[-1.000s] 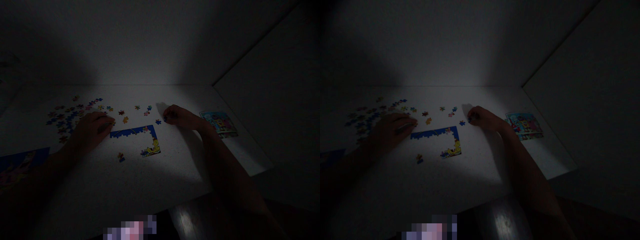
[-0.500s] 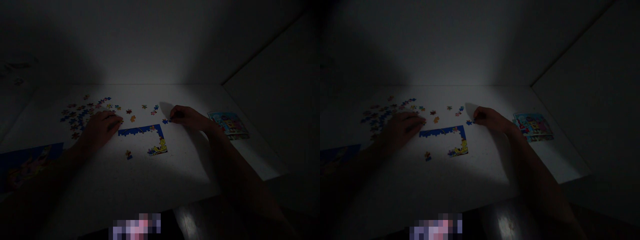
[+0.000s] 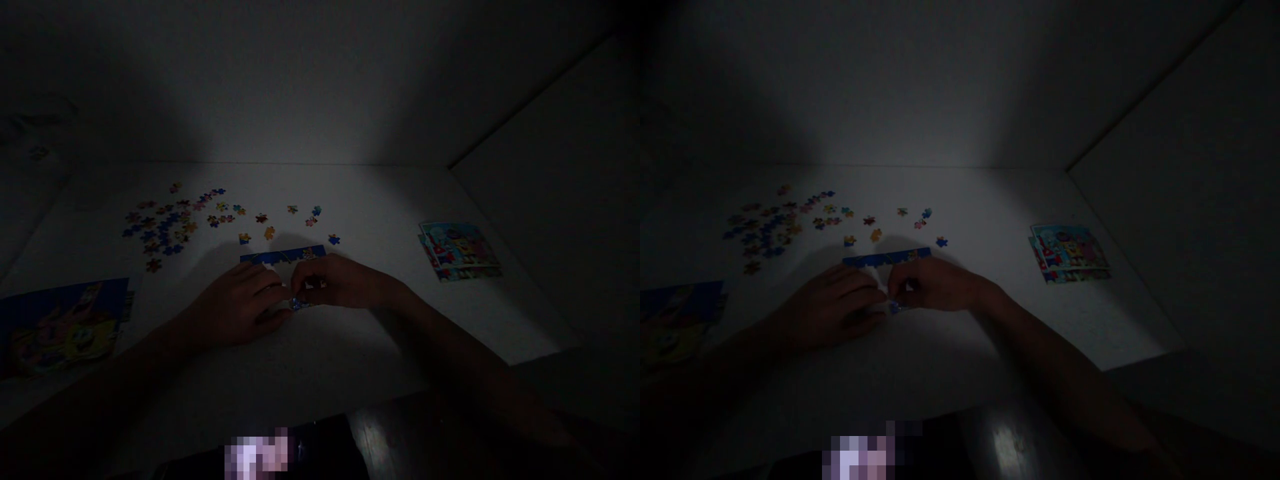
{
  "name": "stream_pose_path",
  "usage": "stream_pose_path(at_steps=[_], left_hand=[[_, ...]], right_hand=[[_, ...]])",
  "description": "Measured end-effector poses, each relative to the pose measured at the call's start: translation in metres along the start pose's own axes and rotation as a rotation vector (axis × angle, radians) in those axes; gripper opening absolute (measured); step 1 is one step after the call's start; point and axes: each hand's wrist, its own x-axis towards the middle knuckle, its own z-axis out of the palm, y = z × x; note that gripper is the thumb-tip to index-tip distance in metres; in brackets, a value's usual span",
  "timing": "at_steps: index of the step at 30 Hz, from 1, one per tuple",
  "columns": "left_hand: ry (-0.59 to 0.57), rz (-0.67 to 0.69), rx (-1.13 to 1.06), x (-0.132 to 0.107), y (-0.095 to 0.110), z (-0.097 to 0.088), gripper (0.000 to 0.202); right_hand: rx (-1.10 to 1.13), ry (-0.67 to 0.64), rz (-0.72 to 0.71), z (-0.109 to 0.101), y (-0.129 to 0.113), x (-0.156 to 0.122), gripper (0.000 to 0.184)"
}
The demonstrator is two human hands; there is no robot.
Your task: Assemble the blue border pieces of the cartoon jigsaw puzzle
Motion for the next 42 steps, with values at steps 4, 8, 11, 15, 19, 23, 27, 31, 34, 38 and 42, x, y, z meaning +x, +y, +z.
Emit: stream_pose_path(at_steps=[4,8,11,15,19,23,27,31,34,38,42], left_hand=[[-0.032,-0.007,0.021,-0.001,0.002,0.008,0.026],[-0.025,-0.046,0.017,-0.002,0.005,0.012,0.03],[-0.043,-0.112,0.035,0.0,0.008,0.014,0.032],[-0.072,-0.173,0.04,0.003,0.009,0.015,0.029],[-0.078,-0.205,0.01,0.005,0.011,0.016,0.023],[-0.099,-0.223,0.0,0.005,0.012,0.016,0.023],[-0.095,-0.227,0.011,0.005,0.013,0.017,0.022],[-0.103,-0.229,0.009,0.005,0.013,0.018,0.024],[-0.106,-0.228,-0.003,0.005,0.012,0.018,0.024],[-0.12,-0.248,-0.031,0.006,0.012,0.018,0.025],[-0.126,-0.246,-0.018,0.006,0.012,0.018,0.03]], right_hand=[[-0.013,0.035,-0.005,-0.007,0.003,-0.004,0.016],[-0.097,0.075,-0.009,-0.014,0.005,-0.008,0.021],[-0.183,0.042,0.0,-0.018,0.006,-0.012,0.016],[-0.272,0.025,0.031,-0.02,0.003,-0.018,0.019],[-0.324,-0.022,0.058,-0.017,-0.002,-0.019,0.016],[-0.361,-0.042,0.054,-0.013,0.0,-0.018,0.014],[-0.356,-0.04,0.067,-0.012,0.0,-0.018,0.013],[-0.367,-0.056,0.092,-0.012,-0.001,-0.018,0.012],[-0.354,-0.056,0.068,-0.012,0.0,-0.017,0.013],[-0.346,-0.057,0.055,-0.013,0.0,-0.018,0.014],[-0.317,-0.046,0.055,-0.016,-0.003,-0.019,0.018]])
